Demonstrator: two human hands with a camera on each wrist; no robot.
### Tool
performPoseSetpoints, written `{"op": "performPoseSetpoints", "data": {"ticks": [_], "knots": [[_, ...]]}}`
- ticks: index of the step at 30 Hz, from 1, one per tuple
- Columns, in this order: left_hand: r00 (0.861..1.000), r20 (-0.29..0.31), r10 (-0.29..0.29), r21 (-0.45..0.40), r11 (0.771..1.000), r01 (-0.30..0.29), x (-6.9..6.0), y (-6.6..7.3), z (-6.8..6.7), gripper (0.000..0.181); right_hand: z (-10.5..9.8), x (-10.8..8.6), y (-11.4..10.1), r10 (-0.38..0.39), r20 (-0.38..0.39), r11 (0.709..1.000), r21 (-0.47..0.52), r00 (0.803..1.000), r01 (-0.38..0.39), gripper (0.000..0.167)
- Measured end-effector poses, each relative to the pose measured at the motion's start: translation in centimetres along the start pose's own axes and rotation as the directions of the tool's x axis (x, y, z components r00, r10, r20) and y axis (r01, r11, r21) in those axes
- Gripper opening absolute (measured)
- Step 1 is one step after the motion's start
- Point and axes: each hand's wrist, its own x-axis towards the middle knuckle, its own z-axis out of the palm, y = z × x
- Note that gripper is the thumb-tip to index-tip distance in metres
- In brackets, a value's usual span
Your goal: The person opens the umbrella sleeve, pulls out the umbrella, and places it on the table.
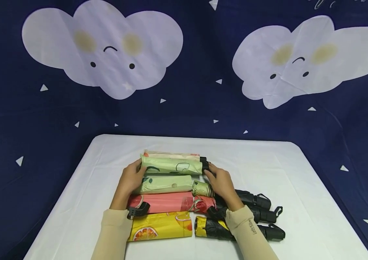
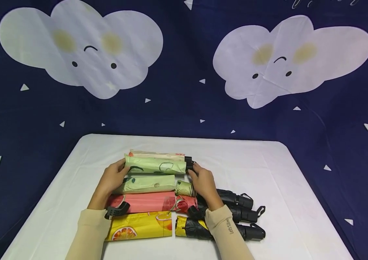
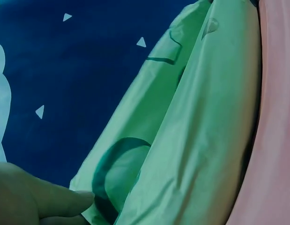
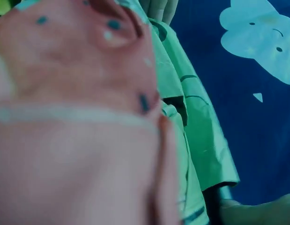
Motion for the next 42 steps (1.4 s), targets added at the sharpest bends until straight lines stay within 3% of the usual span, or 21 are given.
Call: {"op": "performPoseSetpoints", "data": {"ticks": [3,7,10,14,18,20,23,26,30,35,40,42], "knots": [[0.998,-0.057,0.020,-0.021,1.000,-0.021,0.1,0.2,0.2,0.051,-0.1,0.0,0.3,-0.008,-0.088,0.998,0.058,0.996,0.013,0.039],[0.988,-0.154,0.021,-0.147,0.988,-0.044,0.0,0.8,0.2,0.052,-0.5,-0.1,0.3,0.070,-0.169,0.962,0.273,0.983,-0.022,0.039],[0.978,-0.207,-0.006,-0.290,0.955,-0.055,-0.3,1.6,-0.2,0.053,-1.2,-0.2,0.0,0.159,-0.184,0.866,0.499,0.970,-0.047,0.041],[0.972,-0.234,-0.020,-0.462,0.882,-0.093,-0.8,2.8,-1.1,0.056,-2.6,-0.3,-0.7,0.207,-0.164,0.708,0.705,0.964,-0.032,0.042],[0.973,-0.217,0.082,-0.585,0.787,-0.197,-1.5,3.7,-2.1,0.062,-4.6,-0.7,-1.5,0.216,-0.167,0.567,0.823,0.962,0.016,0.041],[0.971,-0.186,0.152,-0.628,0.742,-0.236,-1.9,4.1,-2.6,0.065,-5.8,-1.0,-2.0,0.222,-0.172,0.528,0.849,0.960,0.030,0.041],[0.963,-0.112,0.247,-0.672,0.694,-0.256,-2.7,4.6,-3.4,0.067,-7.7,-1.6,-2.7,0.195,-0.166,0.521,0.852,0.967,0.041,0.041],[0.943,-0.025,0.331,-0.690,0.677,-0.256,-3.5,5.1,-4.2,0.068,-9.4,-2.4,-3.3,0.130,-0.156,0.540,0.839,0.979,0.062,0.039],[0.916,0.067,0.395,-0.678,0.692,-0.249,-4.3,5.6,-5.1,0.065,-11.3,-3.4,-3.6,0.027,-0.152,0.552,0.826,0.988,0.112,0.035],[0.896,0.114,0.429,-0.655,0.711,-0.256,-4.9,5.8,-5.5,0.059,-12.4,-3.8,-3.7,-0.044,-0.148,0.546,0.824,0.988,0.148,0.033],[0.884,0.153,0.442,-0.650,0.719,-0.247,-4.3,5.7,-5.1,0.057,-12.1,-3.7,-2.9,-0.038,-0.124,0.489,0.863,0.992,0.126,0.037],[0.878,0.164,0.449,-0.657,0.714,-0.242,-3.8,5.5,-4.8,0.061,-11.8,-3.5,-2.5,-0.041,-0.092,0.482,0.870,0.995,0.100,0.045]]}}
